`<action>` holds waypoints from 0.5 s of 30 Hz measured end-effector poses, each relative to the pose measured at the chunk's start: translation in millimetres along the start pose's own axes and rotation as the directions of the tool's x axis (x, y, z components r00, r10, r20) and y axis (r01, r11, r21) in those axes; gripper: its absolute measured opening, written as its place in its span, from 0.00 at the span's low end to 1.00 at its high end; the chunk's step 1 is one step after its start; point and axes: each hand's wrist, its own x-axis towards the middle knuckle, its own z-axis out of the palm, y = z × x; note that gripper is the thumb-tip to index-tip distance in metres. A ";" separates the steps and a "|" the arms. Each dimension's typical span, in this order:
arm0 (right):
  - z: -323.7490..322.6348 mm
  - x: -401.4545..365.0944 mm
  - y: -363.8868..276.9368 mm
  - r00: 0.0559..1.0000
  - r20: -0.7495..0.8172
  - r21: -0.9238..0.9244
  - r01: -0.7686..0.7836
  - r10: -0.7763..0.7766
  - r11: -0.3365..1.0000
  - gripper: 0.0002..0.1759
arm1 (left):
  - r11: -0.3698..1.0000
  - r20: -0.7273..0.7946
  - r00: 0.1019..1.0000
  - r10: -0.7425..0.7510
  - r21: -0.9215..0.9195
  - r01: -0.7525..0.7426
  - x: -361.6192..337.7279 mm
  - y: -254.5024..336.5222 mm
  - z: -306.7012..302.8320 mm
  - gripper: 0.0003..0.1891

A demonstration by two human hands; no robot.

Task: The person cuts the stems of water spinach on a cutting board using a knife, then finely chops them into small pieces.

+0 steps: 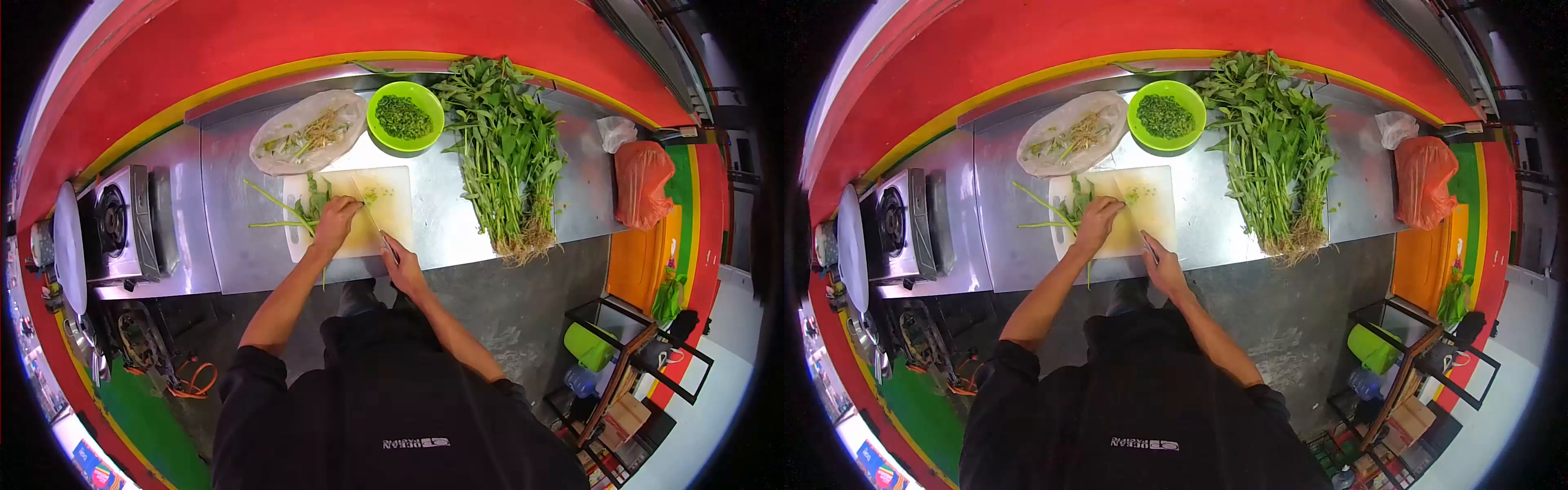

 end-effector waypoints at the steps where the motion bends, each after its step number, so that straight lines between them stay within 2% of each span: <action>1: 0.4 -0.2 3.7 1.000 0.000 -0.003 -0.003 0.003 1.000 0.25 | 1.000 -0.016 1.000 0.003 -0.017 -0.004 -0.5 -2.1 2.6 0.10; 4: 2.6 7.2 3.3 0.994 -0.038 -0.025 0.106 -0.107 0.994 0.25 | 0.999 -0.020 1.000 -0.003 -0.036 0.003 -0.3 -3.3 4.2 0.10; 8: 3.1 17.7 -7.3 1.000 -0.016 -0.042 0.020 -0.021 0.999 0.25 | 0.998 0.064 0.997 -0.036 -0.043 0.038 5.6 2.0 -5.6 0.10; 11: 2.8 13.5 -7.7 0.999 -0.035 0.009 0.009 -0.008 1.000 0.25 | 0.999 0.017 1.000 0.006 0.054 -0.007 3.4 -1.4 -2.0 0.10; 15: 0.6 2.6 4.5 0.999 -0.033 0.009 0.031 -0.031 0.999 0.25 | 0.999 0.004 1.000 -0.025 0.037 0.025 4.3 -2.8 2.9 0.08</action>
